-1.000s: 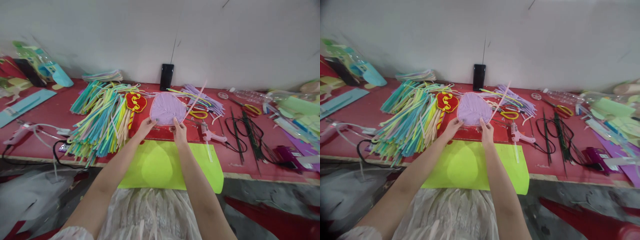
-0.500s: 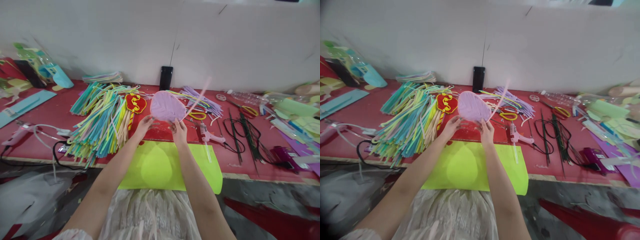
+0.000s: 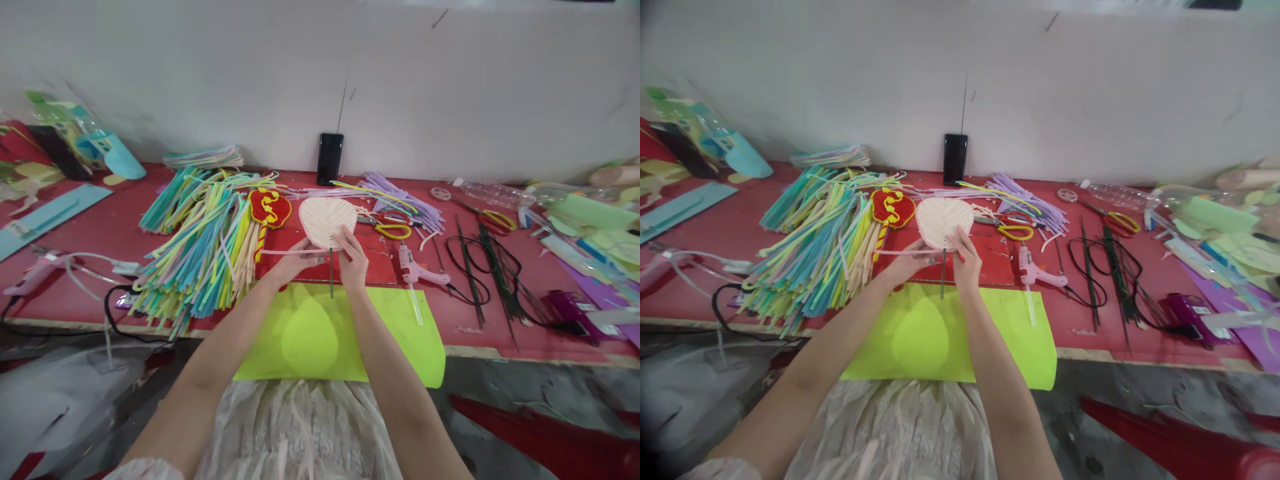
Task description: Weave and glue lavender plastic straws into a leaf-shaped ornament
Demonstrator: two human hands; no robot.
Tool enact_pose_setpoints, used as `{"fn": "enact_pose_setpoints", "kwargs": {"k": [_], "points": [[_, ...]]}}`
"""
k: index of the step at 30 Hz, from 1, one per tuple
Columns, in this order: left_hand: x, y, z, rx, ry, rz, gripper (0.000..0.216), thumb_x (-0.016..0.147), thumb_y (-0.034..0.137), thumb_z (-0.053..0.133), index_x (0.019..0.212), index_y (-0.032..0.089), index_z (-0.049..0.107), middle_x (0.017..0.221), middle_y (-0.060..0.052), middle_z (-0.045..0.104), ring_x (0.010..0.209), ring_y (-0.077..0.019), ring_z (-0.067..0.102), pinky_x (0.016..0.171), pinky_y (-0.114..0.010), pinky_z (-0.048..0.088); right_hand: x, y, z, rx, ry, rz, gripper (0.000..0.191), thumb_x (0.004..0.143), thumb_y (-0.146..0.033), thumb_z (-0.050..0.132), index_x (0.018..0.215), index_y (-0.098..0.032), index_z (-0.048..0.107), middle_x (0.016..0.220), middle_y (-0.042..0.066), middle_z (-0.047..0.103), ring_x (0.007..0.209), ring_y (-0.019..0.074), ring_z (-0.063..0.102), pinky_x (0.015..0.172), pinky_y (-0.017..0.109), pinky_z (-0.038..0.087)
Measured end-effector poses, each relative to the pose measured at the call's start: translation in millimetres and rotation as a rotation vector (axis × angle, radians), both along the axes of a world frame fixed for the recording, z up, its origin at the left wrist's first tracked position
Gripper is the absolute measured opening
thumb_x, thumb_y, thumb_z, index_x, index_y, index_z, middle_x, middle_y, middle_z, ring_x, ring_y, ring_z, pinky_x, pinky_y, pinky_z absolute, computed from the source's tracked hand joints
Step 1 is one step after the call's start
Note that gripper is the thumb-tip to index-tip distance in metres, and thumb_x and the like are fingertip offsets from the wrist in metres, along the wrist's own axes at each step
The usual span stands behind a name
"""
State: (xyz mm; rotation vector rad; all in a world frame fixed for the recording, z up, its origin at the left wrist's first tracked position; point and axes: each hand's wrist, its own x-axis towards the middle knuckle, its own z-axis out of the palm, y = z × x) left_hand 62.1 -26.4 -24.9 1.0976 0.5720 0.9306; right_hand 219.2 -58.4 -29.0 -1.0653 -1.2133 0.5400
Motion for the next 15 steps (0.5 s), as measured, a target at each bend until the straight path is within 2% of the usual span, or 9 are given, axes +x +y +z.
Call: {"fn": "enact_pose_setpoints", "kwargs": {"k": [3,5,7,9,10,12,14,15], "points": [[1.6,1.2,-2.8,-0.09,-0.028,0.1,0.051,0.061,0.034,0.082,0.105,0.017,0.061,0.097,-0.007,0.071,0.088,-0.0188,0.069,0.085,-0.035,0.054,0.3,-0.4,-0.6,-0.006,-0.07,0.045,0.027,0.082,-0.022,0.052,0.097,-0.029,0.073,0.127,0.002,0.062,0.125,0.0178,0.052,0.111,0.04,0.036],[1.6,3.6,-3.9,-0.139,-0.02,0.173,0.046,0.061,0.035,0.082,0.097,0.017,0.061,0.083,-0.003,0.071,0.077,-0.0155,0.069,0.08,-0.032,0.055,1.1,0.3,-0.8,-0.011,-0.031,0.068,0.026,0.08,-0.022,0.052,0.095,-0.028,0.073,0.127,0.003,0.062,0.122,0.0185,0.053,0.109,0.041,0.038],[0.8,6.4,-3.7,-0.16,-0.019,0.212,0.041,0.061,0.033,0.081,0.093,0.017,0.061,0.075,0.0,0.07,0.072,-0.0139,0.068,0.077,-0.03,0.056,2.9,2.6,-0.9,-0.024,0.114,0.04,0.03,0.076,-0.024,0.057,0.104,-0.028,0.068,0.132,0.004,0.058,0.114,0.0186,0.058,0.1,0.039,0.046],[-0.3,8.4,-3.2,-0.165,-0.035,0.225,0.04,0.06,0.031,0.081,0.091,0.017,0.062,0.073,0.0,0.07,0.072,-0.0136,0.068,0.076,-0.029,0.056,5.3,5.9,-0.7,-0.049,0.338,-0.032,0.041,0.072,-0.029,0.062,0.113,-0.029,0.061,0.132,0.004,0.056,0.097,0.0153,0.064,0.082,0.032,0.054],[-0.7,8.9,-3.2,-0.165,-0.043,0.226,0.04,0.059,0.031,0.082,0.09,0.017,0.062,0.073,0.0,0.07,0.071,-0.0136,0.068,0.076,-0.029,0.056,6.3,7.4,-0.6,-0.077,0.447,-0.055,0.043,0.071,-0.033,0.064,0.113,-0.029,0.06,0.125,0.004,0.059,0.085,0.0124,0.065,0.071,0.027,0.055],[-1.0,8.8,-4.0,-0.162,-0.041,0.213,0.042,0.057,0.032,0.083,0.088,0.016,0.061,0.073,-0.001,0.07,0.07,-0.0137,0.068,0.075,-0.029,0.056,6.5,9.3,-0.2,-0.176,0.576,0.0,0.035,0.071,-0.045,0.065,0.099,-0.024,0.063,0.095,0.001,0.066,0.061,0.0078,0.059,0.051,0.021,0.048],[-0.7,7.3,-5.6,-0.133,-0.008,0.186,0.045,0.056,0.034,0.084,0.091,0.016,0.061,0.078,-0.002,0.071,0.07,-0.0139,0.068,0.075,-0.029,0.056,3.9,9.1,0.3,-0.285,0.575,0.153,0.037,0.07,-0.055,0.065,0.082,-0.02,0.061,0.065,-0.004,0.06,0.047,0.0067,0.049,0.041,0.019,0.038],[-0.3,6.3,-6.4,-0.101,0.019,0.176,0.047,0.057,0.036,0.083,0.093,0.015,0.062,0.081,-0.003,0.071,0.071,-0.0143,0.068,0.075,-0.03,0.056,1.7,8.5,0.6,-0.319,0.546,0.216,0.038,0.068,-0.057,0.067,0.077,-0.02,0.06,0.057,-0.005,0.056,0.044,0.0066,0.046,0.039,0.019,0.035]]}}
